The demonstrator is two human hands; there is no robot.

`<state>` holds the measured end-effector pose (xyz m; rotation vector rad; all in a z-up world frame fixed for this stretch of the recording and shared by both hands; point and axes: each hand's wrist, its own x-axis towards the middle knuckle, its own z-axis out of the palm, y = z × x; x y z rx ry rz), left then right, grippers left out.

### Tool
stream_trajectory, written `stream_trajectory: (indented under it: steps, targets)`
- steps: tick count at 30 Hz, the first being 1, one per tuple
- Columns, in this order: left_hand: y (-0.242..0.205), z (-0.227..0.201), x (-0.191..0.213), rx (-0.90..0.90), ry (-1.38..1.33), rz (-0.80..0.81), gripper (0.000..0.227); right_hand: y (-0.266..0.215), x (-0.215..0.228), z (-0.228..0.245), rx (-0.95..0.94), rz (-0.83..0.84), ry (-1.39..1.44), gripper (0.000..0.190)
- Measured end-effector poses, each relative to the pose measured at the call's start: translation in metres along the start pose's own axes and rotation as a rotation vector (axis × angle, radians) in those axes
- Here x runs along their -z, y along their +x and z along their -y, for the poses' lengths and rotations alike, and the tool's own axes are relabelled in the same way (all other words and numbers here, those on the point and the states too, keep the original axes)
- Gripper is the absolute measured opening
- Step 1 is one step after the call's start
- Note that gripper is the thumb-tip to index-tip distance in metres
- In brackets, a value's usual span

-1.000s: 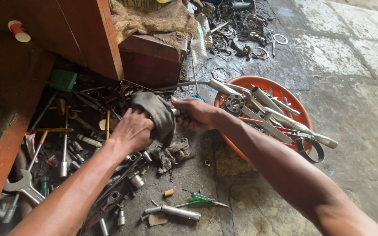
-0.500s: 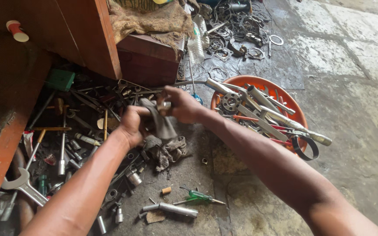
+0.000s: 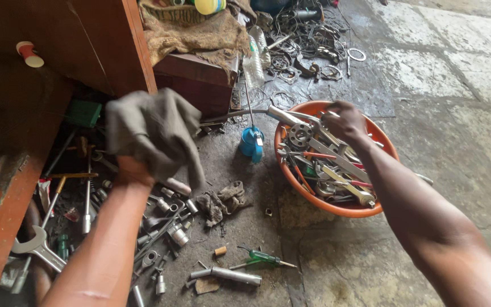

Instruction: The person cleans various metal tools, including wrenches and pliers, using a grey rag. They pick up each tool from a pile on the floor, wipe it thoroughly, and place it into an orange plastic basin. The process is repeated for multiple items in a cluttered workshop environment.

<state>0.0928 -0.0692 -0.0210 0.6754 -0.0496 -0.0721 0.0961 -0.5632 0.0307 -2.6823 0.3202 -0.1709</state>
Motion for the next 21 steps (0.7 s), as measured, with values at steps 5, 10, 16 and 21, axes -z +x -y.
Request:
stream_trajectory:
  steps: [5, 10, 16, 21]
  targets:
    - [0.008, -0.002, -0.023, 0.077, -0.068, -0.097, 0.021, -0.017, -0.004, -0.017, -0.185, 0.019, -0.146, 0.030]
    - [-0.013, 0.039, -0.020, 0.130, -0.106, -0.119, 0.014, -0.020, -0.016, 0.025, -0.012, 0.104, -0.332, 0.025]
    - [-0.001, 0.041, -0.011, 0.145, -0.054, -0.131, 0.007, -0.022, -0.052, 0.103, 0.266, 0.091, -0.429, 0.025]
    - [-0.005, 0.029, 0.013, -0.023, 0.706, 0.142, 0.005, -0.016, -0.109, 0.148, 0.476, 0.224, -0.253, 0.031]
